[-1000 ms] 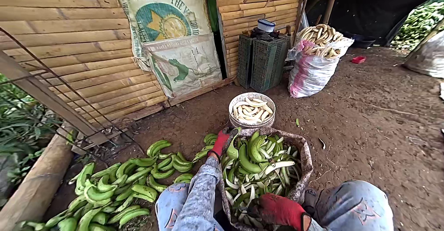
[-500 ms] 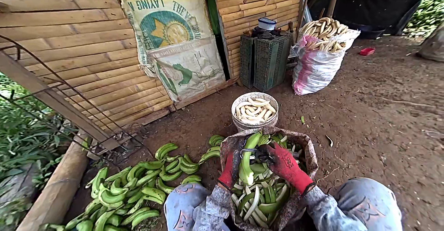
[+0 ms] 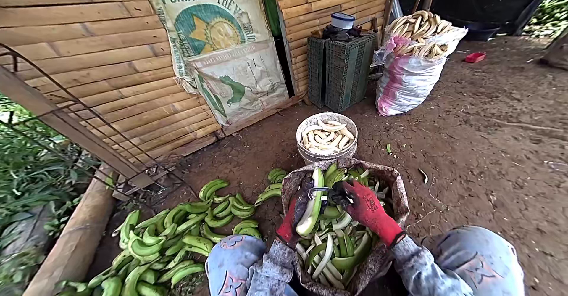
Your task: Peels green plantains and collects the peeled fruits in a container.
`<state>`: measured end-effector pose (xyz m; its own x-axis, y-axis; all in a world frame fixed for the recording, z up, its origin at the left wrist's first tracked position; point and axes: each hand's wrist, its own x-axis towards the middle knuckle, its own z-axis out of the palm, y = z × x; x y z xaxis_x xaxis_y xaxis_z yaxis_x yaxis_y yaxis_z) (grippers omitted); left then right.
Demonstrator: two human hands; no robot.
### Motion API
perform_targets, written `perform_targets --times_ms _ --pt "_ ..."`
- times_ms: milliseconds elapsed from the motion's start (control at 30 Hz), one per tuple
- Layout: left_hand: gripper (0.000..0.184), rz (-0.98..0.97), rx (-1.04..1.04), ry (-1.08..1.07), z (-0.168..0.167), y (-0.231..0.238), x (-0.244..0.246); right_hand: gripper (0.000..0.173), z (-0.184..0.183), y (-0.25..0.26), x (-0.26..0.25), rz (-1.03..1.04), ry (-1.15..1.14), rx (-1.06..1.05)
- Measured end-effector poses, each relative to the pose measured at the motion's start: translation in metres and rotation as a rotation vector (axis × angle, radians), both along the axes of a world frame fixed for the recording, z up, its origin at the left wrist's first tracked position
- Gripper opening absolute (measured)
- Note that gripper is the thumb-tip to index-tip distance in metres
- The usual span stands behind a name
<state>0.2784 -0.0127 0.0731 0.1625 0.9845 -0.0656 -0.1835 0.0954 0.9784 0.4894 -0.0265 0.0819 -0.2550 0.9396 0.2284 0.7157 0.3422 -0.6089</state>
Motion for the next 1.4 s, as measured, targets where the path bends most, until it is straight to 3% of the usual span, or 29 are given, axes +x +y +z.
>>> perform_targets --times_ms 67,133,200,300,400,500,567,633,700,800,900,1000,1067,1133,1167,1267,1333,1400 --pt "0.038 -0.097 -0.068 0.236 0.013 -0.019 0.006 0.043 0.014 0.018 0.014 -0.233 -0.073 0.085" --pt "0.043 -0.092 0.002 0.313 -0.007 -0.007 0.003 0.042 0.025 0.025 0.025 -0.339 -0.047 0.06" --pt "0.042 0.089 0.09 0.252 -0.024 0.009 0.0 0.042 0.027 0.006 0.017 -0.257 0.023 0.028" --pt "0.048 0.356 0.15 0.109 -0.018 0.029 0.0 0.036 0.009 -0.033 -0.013 -0.033 0.124 0.002" --pt "0.05 0.428 0.112 -0.111 -0.006 0.032 -0.001 0.037 -0.001 -0.047 -0.036 0.046 0.013 -0.05" --pt "0.045 0.312 0.173 -0.122 -0.011 0.022 0.001 0.039 -0.002 -0.027 -0.032 -0.028 -0.095 -0.001" --pt "0.042 0.207 0.209 0.173 -0.013 0.008 0.002 0.041 -0.006 0.0 -0.018 -0.084 -0.09 0.018" --pt "0.043 -0.055 0.07 0.479 -0.012 -0.005 0.006 0.044 -0.005 0.026 -0.003 -0.133 -0.099 -0.055" --pt "0.044 -0.175 -0.091 0.544 -0.014 -0.006 0.016 0.046 0.002 0.038 0.011 -0.184 -0.108 -0.154" --pt "0.048 0.105 -0.013 0.411 -0.017 0.004 0.006 0.045 0.009 0.02 0.009 -0.182 0.002 -0.123" --pt "0.046 0.557 -0.02 0.096 -0.002 0.019 0.008 0.039 -0.002 -0.023 -0.018 -0.06 0.133 0.11" --pt "0.047 0.804 -0.053 -0.084 0.002 0.027 0.006 0.035 -0.008 -0.042 -0.041 -0.013 0.03 0.295" --pt "0.047 0.751 -0.019 -0.183 0.004 0.02 0.009 0.036 -0.001 -0.037 -0.044 -0.048 -0.037 0.247" --pt "0.044 0.558 0.096 -0.298 0.004 0.015 0.014 0.037 0.008 -0.024 -0.037 -0.077 -0.04 0.156" --pt "0.041 0.482 0.146 -0.255 0.002 0.014 0.013 0.038 0.008 -0.019 -0.033 -0.077 -0.02 0.156" --pt "0.044 0.419 0.113 0.201 0.012 0.006 0.009 0.037 -0.003 -0.017 -0.024 -0.073 -0.027 0.225" --pt "0.043 0.36 0.116 0.317 0.009 0.004 0.01 0.038 -0.011 -0.014 -0.021 -0.093 -0.047 0.274" --pt "0.042 0.206 0.159 0.459 0.013 -0.01 0.012 0.038 -0.01 -0.005 -0.017 -0.118 -0.019 0.192"
